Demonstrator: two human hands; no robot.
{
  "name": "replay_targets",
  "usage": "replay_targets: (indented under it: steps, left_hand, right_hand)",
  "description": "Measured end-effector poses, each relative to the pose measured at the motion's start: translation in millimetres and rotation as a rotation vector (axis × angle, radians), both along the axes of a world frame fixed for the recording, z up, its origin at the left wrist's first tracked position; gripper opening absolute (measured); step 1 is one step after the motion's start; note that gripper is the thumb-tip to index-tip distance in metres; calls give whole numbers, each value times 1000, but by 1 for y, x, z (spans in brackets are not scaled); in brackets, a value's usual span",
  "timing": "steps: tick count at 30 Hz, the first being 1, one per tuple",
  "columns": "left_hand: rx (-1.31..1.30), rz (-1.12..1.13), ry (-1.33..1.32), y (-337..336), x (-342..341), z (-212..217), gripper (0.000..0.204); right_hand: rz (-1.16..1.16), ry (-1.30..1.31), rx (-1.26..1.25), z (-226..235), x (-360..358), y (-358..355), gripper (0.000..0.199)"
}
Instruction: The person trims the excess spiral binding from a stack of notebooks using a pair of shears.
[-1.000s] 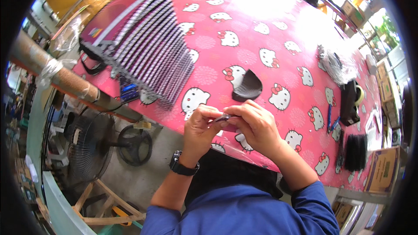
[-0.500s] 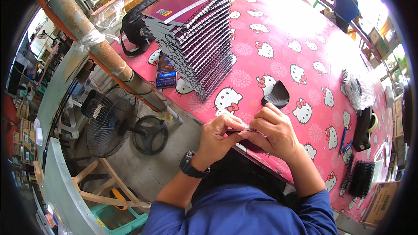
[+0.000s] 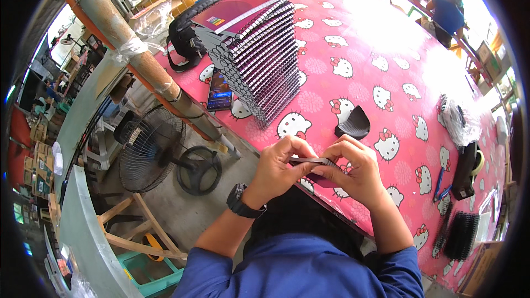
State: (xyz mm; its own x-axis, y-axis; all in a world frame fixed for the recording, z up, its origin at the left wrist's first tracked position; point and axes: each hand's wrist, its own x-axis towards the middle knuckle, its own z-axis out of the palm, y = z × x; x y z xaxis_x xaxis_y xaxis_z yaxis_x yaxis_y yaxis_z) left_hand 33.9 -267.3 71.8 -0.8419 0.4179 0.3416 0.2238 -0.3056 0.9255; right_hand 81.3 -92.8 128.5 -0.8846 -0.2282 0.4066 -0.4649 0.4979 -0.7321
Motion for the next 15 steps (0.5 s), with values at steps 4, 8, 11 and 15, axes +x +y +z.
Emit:
replay_targets:
  steps: [4, 8, 11, 15]
  left_hand:
    - [-37, -45, 87, 1, -1, 0, 14]
    - [-74, -25, 73, 2, -5, -1, 13]
    - [-275, 100, 277, -4, -4, 16, 33]
    - [72, 326, 266, -1, 3, 30, 72]
  right_hand:
    - [-4, -23, -36, -6, 1, 2, 18]
    - [-34, 105, 52, -9, 3, 0, 16]
    - [-43, 145, 60, -1, -2, 1, 17]
    - [-131, 229, -478, 44, -22, -8, 12]
